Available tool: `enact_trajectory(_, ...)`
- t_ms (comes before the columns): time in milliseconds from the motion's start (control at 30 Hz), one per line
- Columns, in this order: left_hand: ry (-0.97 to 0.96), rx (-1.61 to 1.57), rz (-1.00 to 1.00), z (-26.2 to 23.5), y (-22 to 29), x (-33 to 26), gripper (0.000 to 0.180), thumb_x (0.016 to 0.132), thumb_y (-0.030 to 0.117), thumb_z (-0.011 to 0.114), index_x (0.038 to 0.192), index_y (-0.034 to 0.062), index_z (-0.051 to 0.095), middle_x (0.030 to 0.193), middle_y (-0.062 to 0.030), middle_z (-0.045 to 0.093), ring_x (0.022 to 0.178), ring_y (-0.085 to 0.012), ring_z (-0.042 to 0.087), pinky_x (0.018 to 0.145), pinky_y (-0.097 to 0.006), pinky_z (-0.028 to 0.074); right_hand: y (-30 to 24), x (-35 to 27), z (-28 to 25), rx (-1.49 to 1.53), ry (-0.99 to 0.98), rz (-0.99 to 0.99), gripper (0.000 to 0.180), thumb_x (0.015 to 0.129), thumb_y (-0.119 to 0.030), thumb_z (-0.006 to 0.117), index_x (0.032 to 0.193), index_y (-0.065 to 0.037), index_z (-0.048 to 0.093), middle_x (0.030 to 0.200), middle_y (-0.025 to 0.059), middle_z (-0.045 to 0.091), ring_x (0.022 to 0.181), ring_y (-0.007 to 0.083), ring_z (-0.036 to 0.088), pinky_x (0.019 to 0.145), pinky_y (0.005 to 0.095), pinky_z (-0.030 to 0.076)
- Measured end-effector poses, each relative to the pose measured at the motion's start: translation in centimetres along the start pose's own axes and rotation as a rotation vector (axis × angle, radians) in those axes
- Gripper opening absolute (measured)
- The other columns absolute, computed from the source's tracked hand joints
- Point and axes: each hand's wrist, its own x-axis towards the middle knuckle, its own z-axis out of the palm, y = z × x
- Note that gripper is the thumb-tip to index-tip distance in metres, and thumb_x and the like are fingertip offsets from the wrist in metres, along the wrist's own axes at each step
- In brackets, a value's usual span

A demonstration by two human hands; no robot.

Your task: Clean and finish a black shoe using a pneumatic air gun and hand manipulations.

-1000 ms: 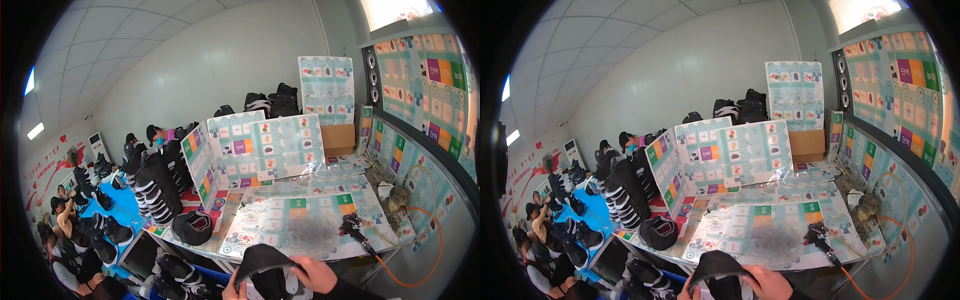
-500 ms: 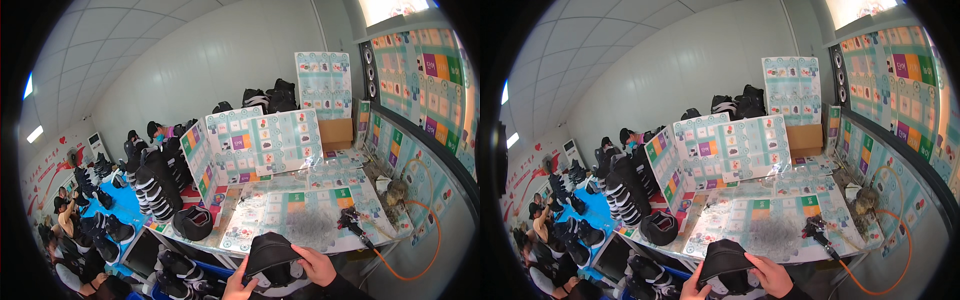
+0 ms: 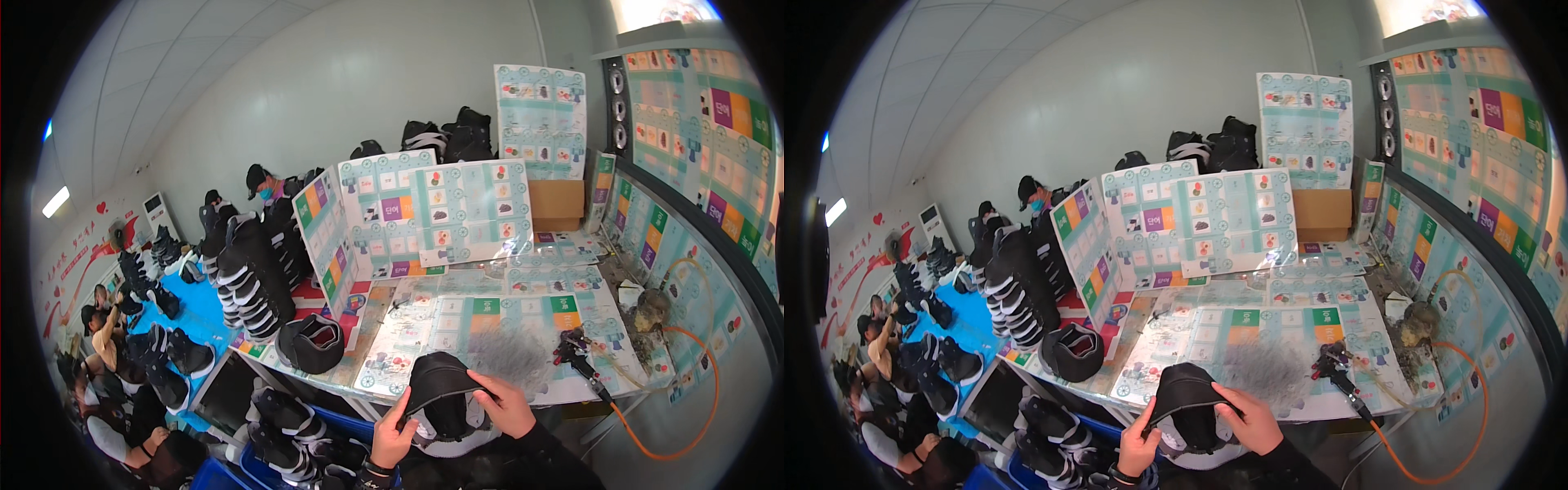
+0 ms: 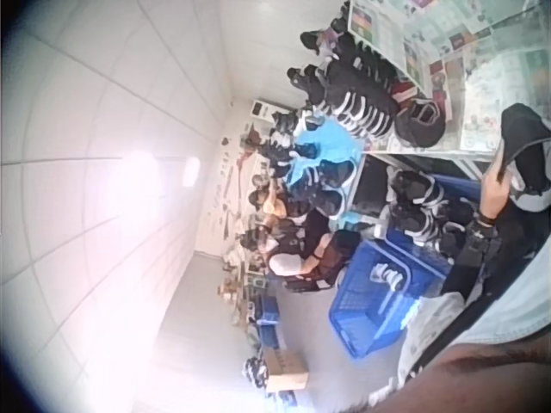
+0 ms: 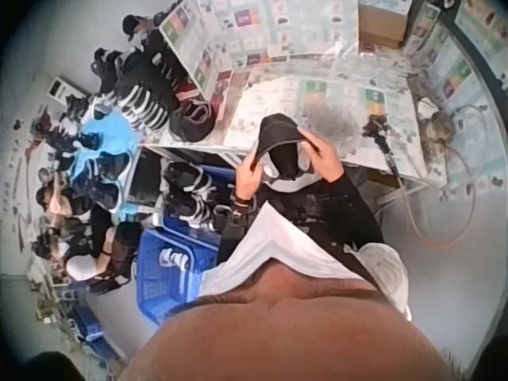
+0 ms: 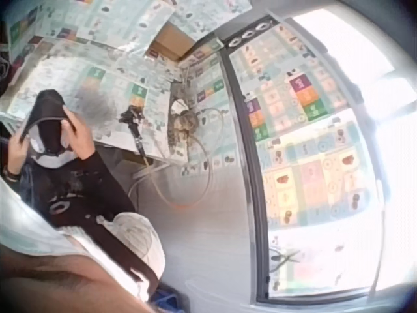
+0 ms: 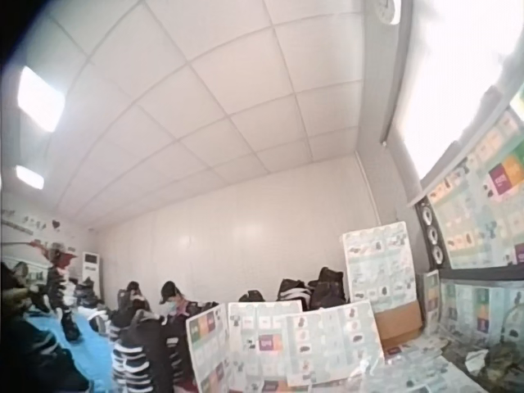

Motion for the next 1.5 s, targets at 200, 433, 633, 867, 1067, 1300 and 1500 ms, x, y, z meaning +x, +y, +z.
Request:
enact_trajectory(200,0.170,0.054,0.086,-4.1,1.9,-4.9,0.056,0.098,0.007,0.072,0.152,0.0020,0.058,0.150,-0.0212,0.063,0.141,-0.0280,0.061,0.116,-0.036,0.047,-1.8,0.4,3.7,-0.060,-0.100,-0.160,0.036,0.102,-0.010,0.071,0.137,-0.003,0.069,0.126,0.0169,0.073,0.107,0.0247,0.071,0.093,0.0337,0.055)
enact_trajectory(433,0.404,0.108,0.053,-6.1,4.1,-12.7,0.053,0.102,0.015,0.070,0.152,0.0021,0.058,0.153,-0.0234,0.058,0.140,-0.0381,0.059,0.116,-0.041,0.046,-2.3,-1.1,8.0,-0.012,-0.176,-0.419,0.026,0.108,-0.015,0.068,0.123,0.004,0.076,0.123,0.0239,0.075,0.111,0.0394,0.071,0.099,0.0453,0.054)
enact_trajectory(633,0.659,0.131,-0.104,-4.7,5.5,-21.0,0.053,0.105,0.021,0.068,0.153,0.0030,0.057,0.149,-0.0233,0.062,0.134,-0.0356,0.063,0.113,-0.039,0.048,-2.7,-2.2,12.3,0.134,-0.508,-0.412,0.029,0.108,-0.014,0.066,0.131,0.003,0.074,0.131,0.0234,0.072,0.114,0.0374,0.069,0.098,0.0437,0.054)
enact_trajectory(867,0.718,0.101,-0.124,-4.8,6.1,-23.5,0.053,0.107,0.025,0.067,0.156,0.0075,0.056,0.149,-0.0210,0.062,0.132,-0.0323,0.065,0.113,-0.039,0.047,-5.8,-3.1,13.0,0.240,-0.617,-0.398,0.026,0.107,-0.009,0.065,0.129,0.005,0.073,0.134,0.0201,0.070,0.120,0.0336,0.066,0.104,0.0406,0.052)
enact_trajectory(1067,0.685,0.130,-0.096,-5.3,5.6,-22.9,0.055,0.106,0.032,0.067,0.153,0.0047,0.058,0.145,-0.0190,0.064,0.127,-0.0314,0.065,0.111,-0.038,0.048,-4.3,-2.9,12.7,0.285,-0.636,-0.338,0.027,0.108,-0.007,0.064,0.130,0.006,0.071,0.132,0.0191,0.070,0.122,0.0311,0.065,0.104,0.0396,0.051)
enact_trajectory(1300,0.635,0.194,-0.182,-6.2,5.9,-22.6,0.056,0.104,0.035,0.067,0.152,0.0070,0.060,0.144,-0.0188,0.062,0.122,-0.0354,0.065,0.106,-0.040,0.049,-3.5,-2.5,12.7,0.332,-0.693,-0.202,0.031,0.109,-0.011,0.064,0.133,0.007,0.068,0.135,0.0205,0.070,0.118,0.0315,0.067,0.104,0.0397,0.051)
enact_trajectory(1500,0.552,0.056,-0.175,-7.2,6.7,-22.7,0.046,0.103,0.031,0.072,0.143,0.0083,0.069,0.134,-0.0197,0.069,0.121,-0.0341,0.067,0.103,-0.039,0.051,-2.5,-1.1,12.3,0.201,-0.712,-0.246,0.033,0.108,-0.019,0.067,0.129,0.005,0.073,0.128,0.0197,0.075,0.114,0.0303,0.069,0.100,0.0395,0.053)
